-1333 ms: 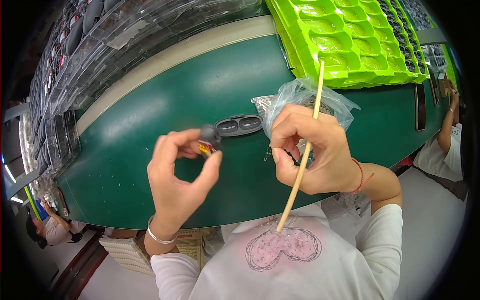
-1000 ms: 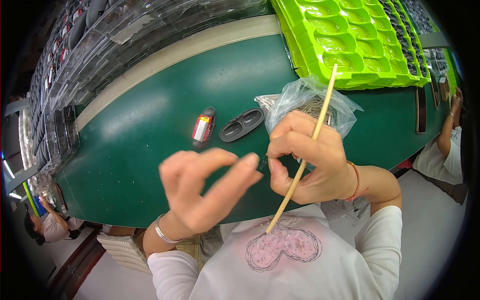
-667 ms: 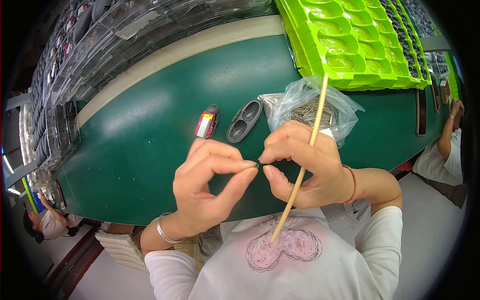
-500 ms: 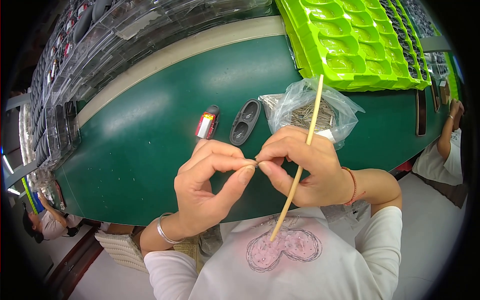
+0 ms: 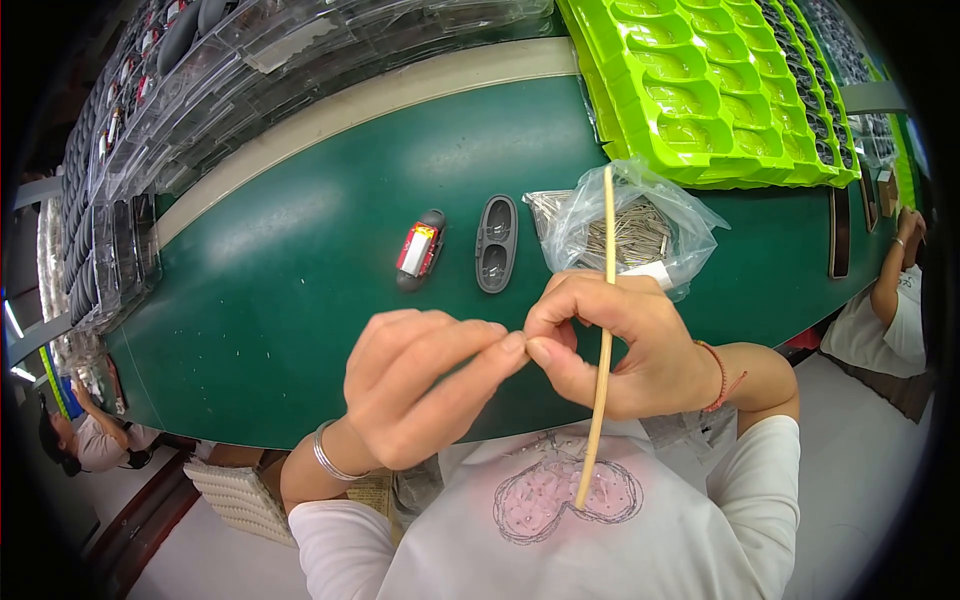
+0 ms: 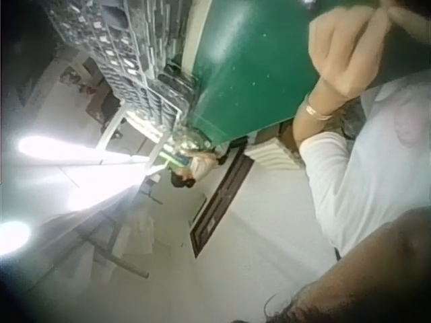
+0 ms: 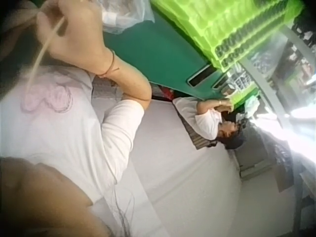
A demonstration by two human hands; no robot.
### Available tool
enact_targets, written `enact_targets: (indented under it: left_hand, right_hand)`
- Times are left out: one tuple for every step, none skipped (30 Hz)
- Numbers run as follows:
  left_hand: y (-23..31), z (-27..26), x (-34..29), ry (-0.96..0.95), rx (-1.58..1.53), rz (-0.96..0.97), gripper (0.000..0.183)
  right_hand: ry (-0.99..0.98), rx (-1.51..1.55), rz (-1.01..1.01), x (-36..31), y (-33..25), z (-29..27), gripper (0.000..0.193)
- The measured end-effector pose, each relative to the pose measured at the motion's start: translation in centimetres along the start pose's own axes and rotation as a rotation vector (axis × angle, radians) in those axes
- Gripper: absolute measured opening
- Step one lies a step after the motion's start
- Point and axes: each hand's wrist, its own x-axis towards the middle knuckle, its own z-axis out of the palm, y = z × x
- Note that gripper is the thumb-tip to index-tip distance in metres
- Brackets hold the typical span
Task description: The person assembles small electronic components by placing electronic circuitry and lithium batteries into plastic casings, using a wooden stick to seat the parts.
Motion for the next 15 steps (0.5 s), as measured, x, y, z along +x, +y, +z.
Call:
enact_targets:
  left_hand:
    - [-0.2,-0.1,0.3,0.017,-0.027,-0.050,0.033]
    - [-0.6,-0.2,0.4,0.034,-0.054,-0.100,0.032]
    - [-1.2,-0.2,0.5,0.049,-0.045,-0.130,0.030]
    - [-1.7,-0.2,0.6,0.049,-0.045,-0.128,0.030]
    - [-2.2,-0.2,0.6,0.066,-0.016,-0.159,0.028]
    - [-2.7,-0.1,0.5,0.081,0.012,-0.192,0.027]
    - [-2.9,-0.2,0.4,0.092,-0.003,-0.236,0.023]
    - [-3.0,-0.4,0.5,0.096,0.000,-0.234,0.023]
    - [-3.2,-0.6,0.5,0.109,-0.014,-0.257,0.023]
    - [-3.3,-0.8,0.5,0.122,-0.027,-0.280,0.022]
    - [-3.4,-0.9,0.5,0.128,-0.010,-0.280,0.022]
    - [-3.4,-1.0,0.5,0.132,-0.010,-0.281,0.022]
    - [-3.4,-0.9,0.5,0.137,-0.019,-0.285,0.022]
    - [-3.4,-0.9,0.5,0.142,-0.029,-0.289,0.022]
    - [-3.5,-0.9,0.4,0.146,-0.029,-0.290,0.022]
  right_hand:
    - [-0.002,0.000,-0.001,0.4,0.0,-0.3,0.011]
    - [0.007,-0.219,-0.154,1.2,-0.1,-0.8,0.014]
    - [0.020,-0.442,-0.302,2.0,0.2,-1.5,0.019]
    - [0.022,-0.443,-0.303,2.8,0.4,-2.0,0.019]
    - [0.033,-0.638,-0.376,3.7,0.7,-2.4,0.017]
    - [0.042,-0.831,-0.446,4.7,1.2,-2.8,0.017]
    - [0.042,-0.832,-0.451,5.8,1.6,-2.9,0.017]
    - [-0.059,-0.875,-0.577,6.8,2.1,-3.0,0.015]
    - [-0.161,-0.913,-0.700,7.4,2.3,-2.9,0.014]
    - [-0.162,-0.912,-0.702,7.6,2.2,-2.9,0.014]
    - [-0.338,-0.897,-0.595,7.7,2.1,-2.9,0.018]
    - [-0.511,-0.878,-0.484,7.9,1.9,-3.0,0.023]
    - [-0.534,-0.924,-0.453,7.9,1.7,-2.8,0.024]
    - [-0.537,-0.926,-0.455,7.9,1.7,-2.6,0.024]
    - [-0.548,-0.947,-0.392,7.8,1.8,-2.5,0.024]
